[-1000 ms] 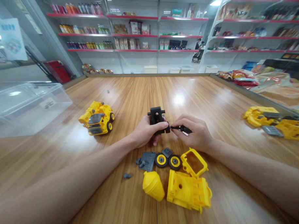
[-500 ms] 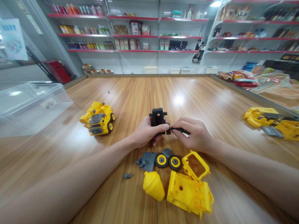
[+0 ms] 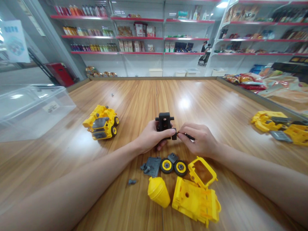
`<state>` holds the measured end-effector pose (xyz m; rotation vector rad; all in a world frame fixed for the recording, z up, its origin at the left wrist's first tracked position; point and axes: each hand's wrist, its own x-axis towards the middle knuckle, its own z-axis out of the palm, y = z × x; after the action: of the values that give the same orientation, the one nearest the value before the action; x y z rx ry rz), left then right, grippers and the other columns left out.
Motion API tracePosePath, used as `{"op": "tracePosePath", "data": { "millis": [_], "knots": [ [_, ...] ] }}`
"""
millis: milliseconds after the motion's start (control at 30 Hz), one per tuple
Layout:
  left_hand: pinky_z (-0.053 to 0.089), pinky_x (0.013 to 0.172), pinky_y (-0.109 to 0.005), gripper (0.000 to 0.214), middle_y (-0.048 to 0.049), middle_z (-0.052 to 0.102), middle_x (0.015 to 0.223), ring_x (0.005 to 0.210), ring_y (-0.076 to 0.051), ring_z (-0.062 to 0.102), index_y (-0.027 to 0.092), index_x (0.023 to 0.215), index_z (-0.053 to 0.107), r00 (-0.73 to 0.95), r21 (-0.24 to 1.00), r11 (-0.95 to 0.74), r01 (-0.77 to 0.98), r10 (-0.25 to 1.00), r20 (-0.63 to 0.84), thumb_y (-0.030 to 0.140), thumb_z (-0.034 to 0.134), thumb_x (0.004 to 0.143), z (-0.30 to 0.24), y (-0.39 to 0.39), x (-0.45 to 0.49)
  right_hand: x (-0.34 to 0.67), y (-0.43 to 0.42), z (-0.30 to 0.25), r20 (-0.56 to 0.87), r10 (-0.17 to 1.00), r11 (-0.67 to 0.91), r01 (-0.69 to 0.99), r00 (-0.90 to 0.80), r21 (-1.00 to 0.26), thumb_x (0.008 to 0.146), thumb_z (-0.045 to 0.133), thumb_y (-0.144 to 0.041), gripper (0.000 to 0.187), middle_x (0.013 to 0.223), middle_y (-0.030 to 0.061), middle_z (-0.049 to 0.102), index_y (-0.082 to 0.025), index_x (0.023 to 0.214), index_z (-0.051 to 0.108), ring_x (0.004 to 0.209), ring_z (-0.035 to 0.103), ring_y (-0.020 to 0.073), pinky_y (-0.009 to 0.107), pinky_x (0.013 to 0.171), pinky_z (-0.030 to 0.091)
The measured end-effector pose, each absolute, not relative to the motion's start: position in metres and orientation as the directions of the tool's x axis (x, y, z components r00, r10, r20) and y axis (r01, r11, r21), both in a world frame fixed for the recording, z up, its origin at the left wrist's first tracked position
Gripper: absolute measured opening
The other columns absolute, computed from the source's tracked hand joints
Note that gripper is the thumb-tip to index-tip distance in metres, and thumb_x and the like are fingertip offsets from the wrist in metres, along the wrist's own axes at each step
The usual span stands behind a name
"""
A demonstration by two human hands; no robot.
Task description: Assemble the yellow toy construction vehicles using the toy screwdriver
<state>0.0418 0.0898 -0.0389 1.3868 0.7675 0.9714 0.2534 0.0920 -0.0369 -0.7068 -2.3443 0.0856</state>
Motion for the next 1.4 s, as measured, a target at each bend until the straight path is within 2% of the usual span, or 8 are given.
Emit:
{"op": "tracePosePath", "data": {
  "millis": [200,267,433,533,600,1000,1100,1400],
  "knots": [
    [0.034,0.029,-0.017,0.038,0.0054,0.048,0.050,0.034,-0.007,0.041,0.016,0.100,0.056,0.451,0.995,-0.090,-0.046,0.887,0.101,0.047,0.068,0.081,-0.0376,0.0896,0.0408,0.2541,0.0919,-0.0375,0.593,0.546,0.824,0.508,-0.591,-0.252,0.087,0.059,-0.019,0.009,0.085,0.0051,0.062,-0.017,0.095,0.059,0.076,0.059,0.0166,0.029,0.067,0.045],
    [0.034,0.030,-0.017,0.038,0.0051,0.049,0.050,0.034,-0.007,0.041,0.017,0.100,0.056,0.444,0.995,-0.096,-0.041,0.890,0.104,0.048,0.068,0.082,-0.0379,0.0898,0.0408,0.2542,0.0924,-0.0377,0.587,0.538,0.830,0.504,-0.606,-0.240,0.089,0.057,-0.020,0.003,0.083,0.0049,0.061,-0.017,0.090,0.059,0.074,0.058,0.0160,0.028,0.066,0.044],
    [0.034,0.030,-0.017,0.039,0.0042,0.050,0.052,0.036,-0.007,0.042,0.016,0.100,0.058,0.440,0.995,-0.099,-0.032,0.892,0.103,0.049,0.068,0.081,-0.0384,0.0898,0.0407,0.2533,0.0926,-0.0374,0.555,0.549,0.818,0.538,-0.625,-0.203,0.093,0.052,-0.021,0.016,0.075,0.0033,0.058,-0.017,0.077,0.056,0.067,0.055,0.0142,0.028,0.061,0.040],
    [0.033,0.031,-0.016,0.039,0.0042,0.050,0.050,0.035,-0.007,0.042,0.015,0.100,0.058,0.452,0.995,-0.099,-0.023,0.887,0.098,0.049,0.067,0.082,-0.0380,0.0894,0.0401,0.2535,0.0916,-0.0372,0.560,0.564,0.810,0.539,-0.607,-0.232,0.089,0.057,-0.022,0.005,0.080,0.0043,0.061,-0.017,0.089,0.058,0.071,0.058,0.0157,0.028,0.063,0.042],
    [0.033,0.031,-0.016,0.038,0.0045,0.049,0.049,0.034,-0.007,0.041,0.015,0.100,0.059,0.459,0.995,-0.096,-0.025,0.883,0.096,0.048,0.067,0.082,-0.0379,0.0894,0.0398,0.2541,0.0913,-0.0375,0.569,0.560,0.815,0.523,-0.602,-0.248,0.086,0.059,-0.020,0.010,0.085,0.0051,0.063,-0.017,0.095,0.058,0.074,0.059,0.0168,0.028,0.065,0.044],
    [0.035,0.031,-0.017,0.041,0.0036,0.050,0.052,0.036,-0.007,0.043,0.015,0.098,0.060,0.424,0.994,-0.110,0.006,0.900,0.098,0.051,0.068,0.080,-0.0400,0.0904,0.0405,0.2548,0.0926,-0.0391,0.532,0.557,0.818,0.533,-0.638,-0.216,0.093,0.052,-0.021,0.011,0.080,0.0055,0.064,-0.017,0.089,0.062,0.073,0.059,0.0160,0.028,0.066,0.042],
    [0.035,0.032,-0.017,0.041,0.0035,0.051,0.051,0.036,-0.007,0.044,0.015,0.099,0.060,0.429,0.991,-0.130,0.034,0.898,0.103,0.051,0.067,0.081,-0.0382,0.0891,0.0402,0.2538,0.0904,-0.0396,0.526,0.588,0.800,0.537,-0.615,-0.266,0.091,0.054,-0.021,0.011,0.077,0.0044,0.065,-0.016,0.087,0.062,0.068,0.059,0.0146,0.026,0.063,0.041],
    [0.039,0.036,-0.018,0.042,0.0013,0.056,0.057,0.040,-0.008,0.048,0.014,0.103,0.061,0.420,0.986,-0.163,0.043,0.898,0.130,0.048,0.069,0.080,-0.0365,0.0873,0.0402,0.2472,0.0864,-0.0349,0.407,0.747,0.659,0.505,-0.526,-0.557,0.090,0.055,-0.023,0.018,0.062,-0.0011,0.058,-0.015,0.077,0.063,0.055,0.050,0.0101,0.023,0.053,0.037]
  ]
}}
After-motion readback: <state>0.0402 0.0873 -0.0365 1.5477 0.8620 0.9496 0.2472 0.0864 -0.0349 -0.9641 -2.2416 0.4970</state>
